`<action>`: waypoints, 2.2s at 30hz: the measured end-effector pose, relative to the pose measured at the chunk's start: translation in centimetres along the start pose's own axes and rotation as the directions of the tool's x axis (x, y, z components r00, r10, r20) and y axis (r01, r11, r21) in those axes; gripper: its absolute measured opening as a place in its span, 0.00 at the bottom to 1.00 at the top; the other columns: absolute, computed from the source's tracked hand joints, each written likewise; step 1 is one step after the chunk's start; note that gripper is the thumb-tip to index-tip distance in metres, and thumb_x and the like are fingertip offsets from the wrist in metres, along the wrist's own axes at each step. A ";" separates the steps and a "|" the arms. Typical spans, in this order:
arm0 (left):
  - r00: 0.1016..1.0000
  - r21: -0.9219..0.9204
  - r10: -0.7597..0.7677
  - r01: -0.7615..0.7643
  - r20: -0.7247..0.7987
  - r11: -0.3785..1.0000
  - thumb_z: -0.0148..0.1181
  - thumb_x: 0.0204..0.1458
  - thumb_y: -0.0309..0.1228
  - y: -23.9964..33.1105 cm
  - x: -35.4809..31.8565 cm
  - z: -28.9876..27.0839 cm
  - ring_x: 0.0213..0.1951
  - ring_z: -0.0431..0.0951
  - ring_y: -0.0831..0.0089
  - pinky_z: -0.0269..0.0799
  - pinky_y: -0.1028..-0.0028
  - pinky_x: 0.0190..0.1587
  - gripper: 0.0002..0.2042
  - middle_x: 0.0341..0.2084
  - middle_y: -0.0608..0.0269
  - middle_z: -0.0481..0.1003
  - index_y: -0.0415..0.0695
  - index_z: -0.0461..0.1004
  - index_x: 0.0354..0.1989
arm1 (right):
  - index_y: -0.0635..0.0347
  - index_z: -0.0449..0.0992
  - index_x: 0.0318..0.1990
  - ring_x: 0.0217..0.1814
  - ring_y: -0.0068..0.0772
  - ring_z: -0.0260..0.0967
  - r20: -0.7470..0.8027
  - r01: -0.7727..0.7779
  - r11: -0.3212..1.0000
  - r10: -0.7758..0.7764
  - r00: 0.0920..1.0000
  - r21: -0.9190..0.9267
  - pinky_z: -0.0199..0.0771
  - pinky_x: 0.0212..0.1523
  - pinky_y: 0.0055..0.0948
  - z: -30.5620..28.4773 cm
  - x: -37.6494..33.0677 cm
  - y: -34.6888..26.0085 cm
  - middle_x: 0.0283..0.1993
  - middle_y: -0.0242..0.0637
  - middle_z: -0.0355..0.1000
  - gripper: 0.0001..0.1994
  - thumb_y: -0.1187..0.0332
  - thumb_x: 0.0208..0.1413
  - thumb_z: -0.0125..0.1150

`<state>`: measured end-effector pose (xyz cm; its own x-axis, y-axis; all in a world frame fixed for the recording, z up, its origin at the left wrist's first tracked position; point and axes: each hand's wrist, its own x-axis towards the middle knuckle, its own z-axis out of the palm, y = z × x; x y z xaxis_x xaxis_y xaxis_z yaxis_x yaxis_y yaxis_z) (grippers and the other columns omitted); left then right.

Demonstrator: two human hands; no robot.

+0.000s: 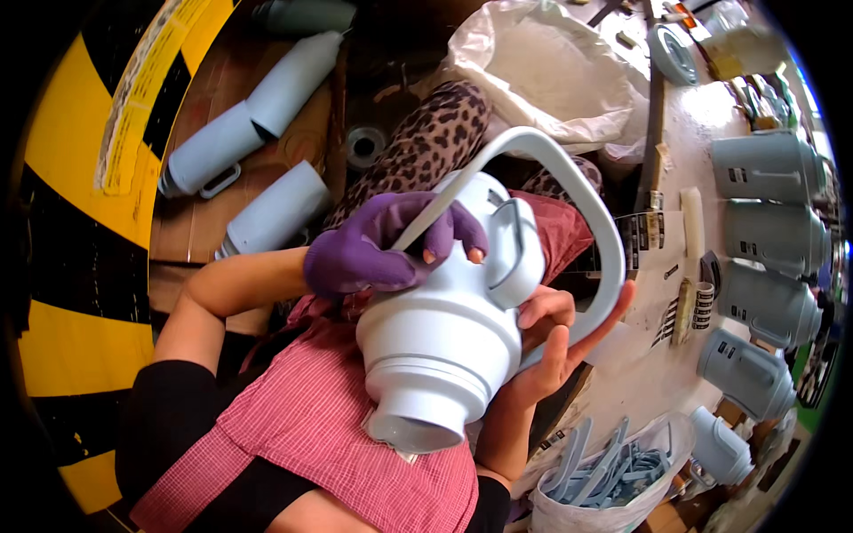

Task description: The person assembles vacuum flasks by inserting internal glass components, placing rubber gaskets, and applying labels to the outer plastic carafes. They handle one flask at a time, picking up components from nearby containers and placing finished flasks on a table.

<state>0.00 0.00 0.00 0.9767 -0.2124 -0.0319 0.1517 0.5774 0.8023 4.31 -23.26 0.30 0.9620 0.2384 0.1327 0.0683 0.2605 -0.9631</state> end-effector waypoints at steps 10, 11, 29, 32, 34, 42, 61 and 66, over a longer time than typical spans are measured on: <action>0.897 0.365 0.379 -0.283 -0.228 0.887 0.51 0.50 0.32 -1.9 -1.3 0.2 0.59 0.68 0.67 0.59 0.66 0.65 0.19 0.56 0.52 0.69 0.39 0.71 0.51 | 0.58 0.38 0.79 0.33 0.23 0.62 0.008 -0.038 0.988 0.039 0.999 -0.152 0.61 0.45 0.24 1.1 0.5 -0.3 0.28 0.33 0.67 0.37 0.63 0.69 0.49; 0.958 0.191 0.243 -0.213 -0.151 0.958 0.47 0.56 0.39 -1.5 -0.8 -0.9 0.60 0.68 0.66 0.59 0.66 0.66 0.21 0.56 0.52 0.69 0.38 0.69 0.54 | 0.59 0.38 0.79 0.33 0.22 0.62 0.021 -0.060 0.990 0.063 0.998 -0.124 0.61 0.46 0.24 1.1 0.7 -0.2 0.28 0.33 0.67 0.37 0.64 0.69 0.49; 0.993 0.014 0.117 -0.117 -0.002 0.993 0.57 0.62 0.46 -0.1 0.8 -1.0 0.54 0.71 0.72 0.66 0.70 0.60 0.24 0.51 0.57 0.70 0.41 0.67 0.58 | 0.60 0.47 0.76 0.31 0.28 0.63 0.029 0.187 0.974 -0.185 0.982 -0.126 0.64 0.40 0.29 1.7 0.1 0.1 0.24 0.33 0.62 0.33 0.58 0.69 0.49; 0.973 0.149 0.211 -0.196 -0.092 0.969 0.54 0.64 0.45 -0.6 0.4 0.2 0.58 0.66 0.72 0.62 0.69 0.63 0.23 0.55 0.57 0.67 0.42 0.66 0.59 | 0.60 0.49 0.75 0.30 0.30 0.64 -0.056 0.168 0.973 -0.179 0.982 -0.156 0.67 0.42 0.32 1.3 0.0 0.3 0.25 0.35 0.64 0.33 0.55 0.69 0.49; 0.941 0.127 0.326 -0.313 -0.092 0.941 0.55 0.64 0.44 -0.8 0.4 0.8 0.59 0.66 0.71 0.61 0.68 0.63 0.22 0.55 0.57 0.67 0.42 0.65 0.59 | 0.60 0.49 0.75 0.30 0.30 0.64 -0.088 0.203 0.968 -0.218 0.972 -0.150 0.67 0.44 0.34 1.0 0.2 0.6 0.25 0.36 0.64 0.33 0.54 0.69 0.49; 0.867 0.489 0.429 -0.498 0.254 0.716 0.64 0.53 0.29 3.1 1.4 -1.4 0.59 0.69 0.61 0.62 0.61 0.64 0.11 0.53 0.52 0.71 0.42 0.72 0.43 | 0.63 0.59 0.71 0.66 0.44 0.61 -0.066 0.017 0.915 0.010 0.998 0.403 0.63 0.66 0.47 -1.6 4.1 3.6 0.64 0.46 0.64 0.32 0.52 0.67 0.52; 0.766 0.863 0.407 -0.390 0.498 -0.322 0.65 0.53 0.34 -0.2 4.9 -14.6 0.63 0.68 0.48 0.52 0.45 0.71 0.16 0.57 0.50 0.74 0.44 0.79 0.50 | 0.63 0.69 0.61 0.61 0.37 0.70 -0.703 0.585 0.811 -0.420 0.574 -0.008 0.71 0.62 0.42 -24.1 2.5 -6.9 0.59 0.41 0.72 0.18 0.64 0.70 0.54; 0.874 0.943 0.485 -0.192 0.038 0.272 0.58 0.59 0.27 -3.8 2.5 -19.6 0.60 0.72 0.54 0.61 0.59 0.67 0.12 0.54 0.49 0.76 0.36 0.78 0.50 | 0.62 0.67 0.61 0.61 0.35 0.70 -0.728 0.392 0.782 -0.609 0.315 -0.485 0.76 0.60 0.41 -30.2 -2.3 -8.0 0.64 0.41 0.69 0.16 0.68 0.69 0.56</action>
<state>4.80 12.75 -14.84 0.9210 0.0646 0.3841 -0.2896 -0.5456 0.7864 9.53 -54.15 0.64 0.4541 -0.7643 0.4580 0.5582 -0.1566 -0.8148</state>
